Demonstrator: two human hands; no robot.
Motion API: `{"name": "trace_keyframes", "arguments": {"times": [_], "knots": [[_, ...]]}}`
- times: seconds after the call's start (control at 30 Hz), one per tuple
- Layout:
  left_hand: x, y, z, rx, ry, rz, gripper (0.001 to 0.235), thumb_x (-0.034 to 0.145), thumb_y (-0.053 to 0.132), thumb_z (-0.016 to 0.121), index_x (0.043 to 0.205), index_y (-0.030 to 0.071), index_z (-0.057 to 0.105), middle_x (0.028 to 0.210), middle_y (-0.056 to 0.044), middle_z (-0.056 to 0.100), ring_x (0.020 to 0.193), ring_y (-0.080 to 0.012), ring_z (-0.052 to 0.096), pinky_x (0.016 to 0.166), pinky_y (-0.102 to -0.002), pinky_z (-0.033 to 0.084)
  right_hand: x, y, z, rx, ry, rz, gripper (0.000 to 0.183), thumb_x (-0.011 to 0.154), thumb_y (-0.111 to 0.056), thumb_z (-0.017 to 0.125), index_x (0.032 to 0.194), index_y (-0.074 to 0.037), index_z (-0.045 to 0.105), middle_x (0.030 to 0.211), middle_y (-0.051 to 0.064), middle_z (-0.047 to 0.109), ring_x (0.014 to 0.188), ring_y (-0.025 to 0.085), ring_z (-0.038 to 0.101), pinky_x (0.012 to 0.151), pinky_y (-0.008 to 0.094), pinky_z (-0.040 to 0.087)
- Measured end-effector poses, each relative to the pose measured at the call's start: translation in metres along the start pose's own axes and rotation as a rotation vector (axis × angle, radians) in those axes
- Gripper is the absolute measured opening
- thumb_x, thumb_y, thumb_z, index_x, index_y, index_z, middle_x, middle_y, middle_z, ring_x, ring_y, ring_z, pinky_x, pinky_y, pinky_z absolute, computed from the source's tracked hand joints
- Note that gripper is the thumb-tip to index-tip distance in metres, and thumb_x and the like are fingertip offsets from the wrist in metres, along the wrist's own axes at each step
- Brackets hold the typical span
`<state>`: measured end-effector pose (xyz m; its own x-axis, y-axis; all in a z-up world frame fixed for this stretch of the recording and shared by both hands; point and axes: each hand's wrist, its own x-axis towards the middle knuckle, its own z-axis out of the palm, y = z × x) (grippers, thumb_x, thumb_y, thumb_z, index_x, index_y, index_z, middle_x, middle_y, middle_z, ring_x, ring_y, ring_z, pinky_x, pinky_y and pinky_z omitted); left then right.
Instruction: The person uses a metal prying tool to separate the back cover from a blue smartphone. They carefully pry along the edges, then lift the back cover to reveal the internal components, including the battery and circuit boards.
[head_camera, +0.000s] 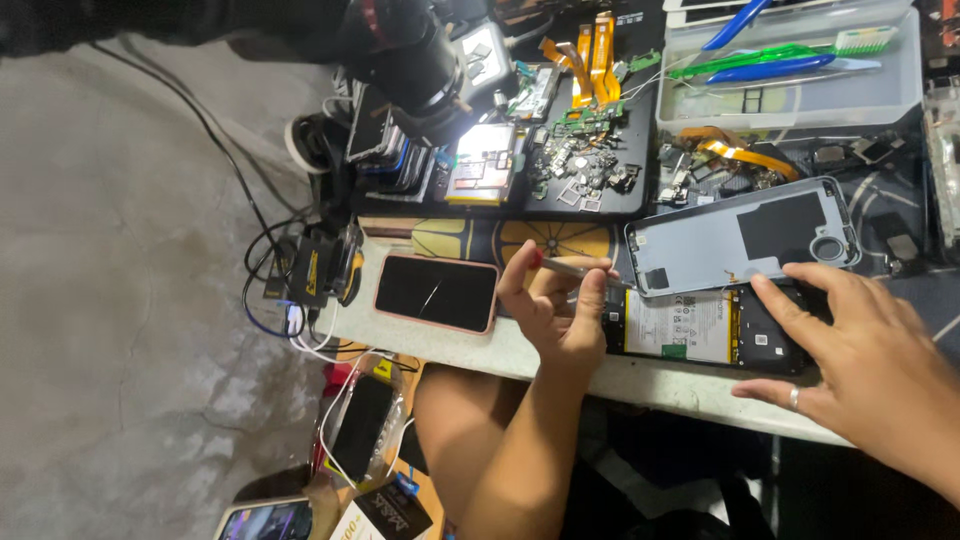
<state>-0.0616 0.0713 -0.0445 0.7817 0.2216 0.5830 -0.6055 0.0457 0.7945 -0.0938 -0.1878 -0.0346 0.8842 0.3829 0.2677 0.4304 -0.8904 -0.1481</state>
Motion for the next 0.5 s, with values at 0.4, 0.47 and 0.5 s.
{"name": "trace_keyframes", "arguments": {"times": [0.4,0.47,0.5], "knots": [[0.008,-0.002,0.005,-0.021,-0.014,-0.285,0.066,0.101,-0.002,0.064,0.154,0.008,0.026,0.1,-0.013,0.069,0.091,-0.0147,0.068,0.085,-0.026,0.052,0.019,-0.005,-0.029,0.056,0.133,0.036,0.04,0.076,-0.008,0.076,0.116,-0.015,0.076,0.104,-0.002,0.07,0.097,0.017,0.068,0.085,0.033,0.055],[0.009,-0.001,0.006,-0.009,-0.049,-0.288,0.065,0.102,-0.002,0.063,0.154,0.009,0.025,0.102,-0.014,0.07,0.092,-0.0147,0.067,0.086,-0.026,0.052,0.024,-0.006,-0.031,-0.022,0.147,-0.002,0.035,0.075,-0.012,0.078,0.11,-0.017,0.077,0.1,-0.004,0.07,0.094,0.017,0.068,0.083,0.033,0.054],[0.01,0.0,0.007,-0.004,-0.065,-0.289,0.065,0.102,-0.002,0.062,0.154,0.009,0.025,0.104,-0.014,0.07,0.092,-0.0147,0.067,0.087,-0.027,0.052,0.026,-0.007,-0.033,-0.024,0.163,-0.013,0.034,0.073,-0.012,0.079,0.106,-0.017,0.078,0.096,-0.005,0.07,0.091,0.017,0.067,0.08,0.034,0.054]]}}
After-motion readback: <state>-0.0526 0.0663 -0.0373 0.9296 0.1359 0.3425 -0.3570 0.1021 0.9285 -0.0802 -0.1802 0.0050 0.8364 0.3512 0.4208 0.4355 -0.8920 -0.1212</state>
